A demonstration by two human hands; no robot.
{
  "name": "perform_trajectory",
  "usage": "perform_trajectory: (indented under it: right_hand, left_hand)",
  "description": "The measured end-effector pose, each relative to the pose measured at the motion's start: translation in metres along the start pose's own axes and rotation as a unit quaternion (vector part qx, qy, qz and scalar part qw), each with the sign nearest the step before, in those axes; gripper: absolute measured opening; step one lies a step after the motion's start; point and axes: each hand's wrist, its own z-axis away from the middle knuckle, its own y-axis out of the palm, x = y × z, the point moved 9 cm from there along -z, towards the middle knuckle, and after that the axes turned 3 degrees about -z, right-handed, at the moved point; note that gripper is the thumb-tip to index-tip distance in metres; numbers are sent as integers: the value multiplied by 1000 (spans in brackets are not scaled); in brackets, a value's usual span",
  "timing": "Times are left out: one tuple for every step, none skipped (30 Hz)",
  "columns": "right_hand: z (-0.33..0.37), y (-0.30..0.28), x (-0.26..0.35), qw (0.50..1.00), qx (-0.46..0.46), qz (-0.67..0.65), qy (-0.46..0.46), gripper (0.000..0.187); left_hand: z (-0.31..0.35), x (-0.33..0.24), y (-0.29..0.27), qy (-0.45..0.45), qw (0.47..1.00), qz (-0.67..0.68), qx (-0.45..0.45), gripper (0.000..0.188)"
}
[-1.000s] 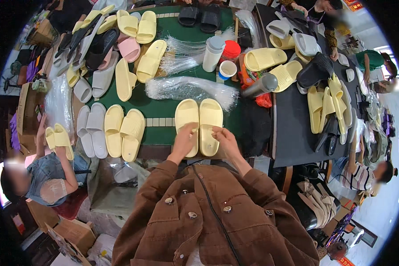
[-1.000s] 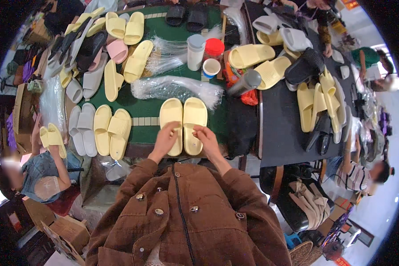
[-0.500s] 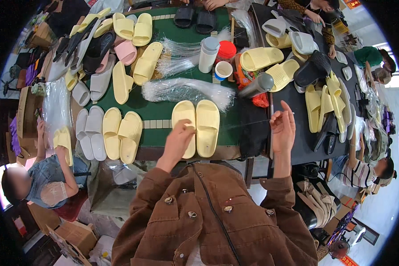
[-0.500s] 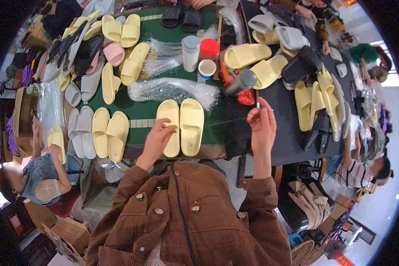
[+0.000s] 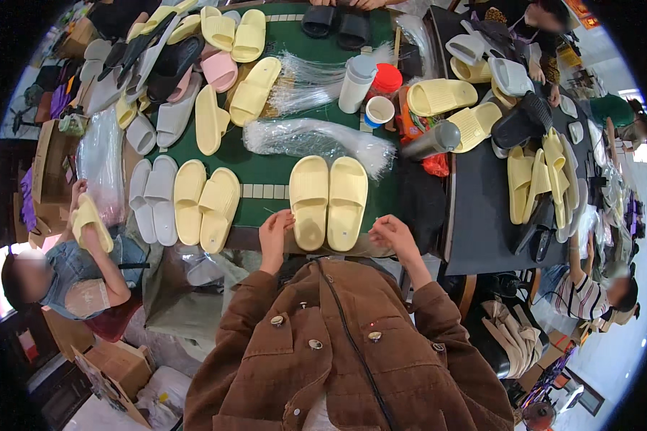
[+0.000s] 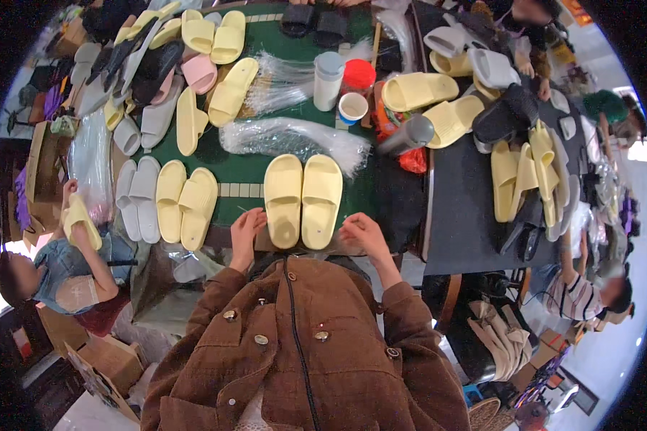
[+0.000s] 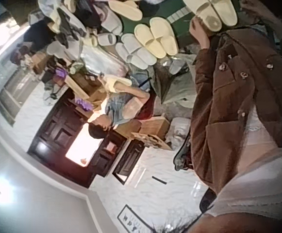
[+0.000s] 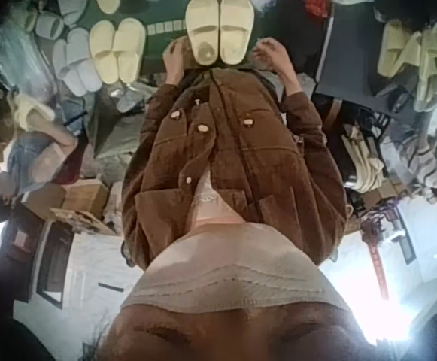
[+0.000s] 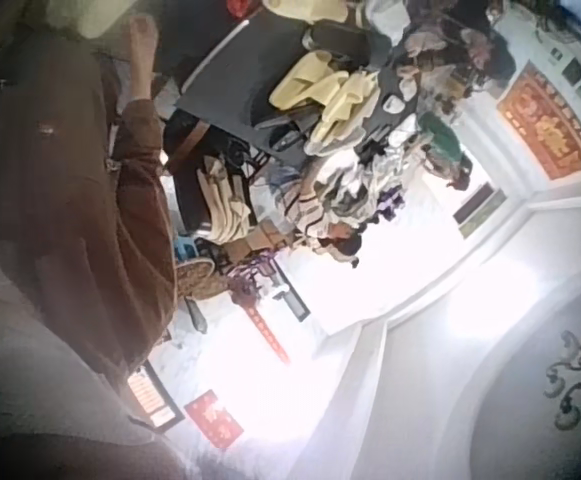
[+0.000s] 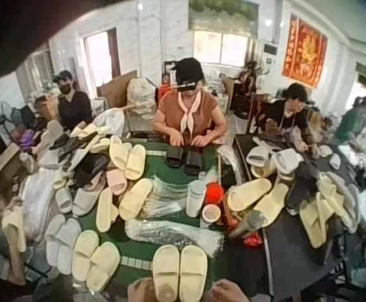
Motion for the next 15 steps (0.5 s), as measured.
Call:
perform_trajectory:
  right_hand:
    - [-2, 2, -9, 1000, -2, 2, 15, 14]
    - [-3, 4, -14, 1000, 2, 7, 15, 13]
    - [-3, 7, -19, 1000, 7, 11, 14, 13]
    - [-5, 10, -23, 1000, 11, 14, 14, 12]
    - [-7, 11, -29, 999, 6, 30, 25, 14]
    - [-9, 12, -30, 999, -9, 42, 14, 13]
    - [-11, 15, -31, 998, -24, 55, 4, 13]
    - [-14, 16, -32, 997, -39, 68, -7, 12]
    - [-18, 22, -28, 994, -31, 98, -26, 9]
    - [-21, 25, -27, 991, -34, 128, -33, 9]
    - [-25, 29, -26, 986, -37, 158, -39, 9]
    - [-27, 34, -23, 980, -41, 188, -46, 9]
    - [-33, 35, -27, 975, -45, 210, -58, 14]
    - [-39, 35, -30, 975, -47, 207, -68, 15]
    - [-45, 37, -33, 975, -45, 205, -77, 17]
  left_hand:
    - [0, 3, 1, 1, 1000, 28, -7, 26]
    - [-1, 5, 1, 2, 998, 57, -14, 27]
    - [-1, 7, 5, -6, 999, 46, -8, 22]
    - [-2, 11, 12, -16, 999, -6, 41, 20]
    - [-2, 17, 19, -26, 994, -57, 90, 19]
    - [-2, 27, 27, -36, 984, -108, 139, 17]
    - [-1, 36, 36, -35, 974, -138, 178, 17]
    - [-1, 42, 36, -15, 965, -191, 176, 16]
    - [2, 43, 42, 4, 954, -244, 177, 14]
    - [4, 44, 47, 24, 938, -296, 176, 13]
    - [2, 47, 48, 14, 941, -301, 154, 12]
    - [-2, 45, 51, 40, 932, -329, 144, 12]
    - [-6, 43, 54, 65, 922, -357, 133, 11]
    - [-11, 41, 58, 91, 910, -385, 122, 11]
    - [-17, 43, 59, 109, 903, -400, 112, 11]
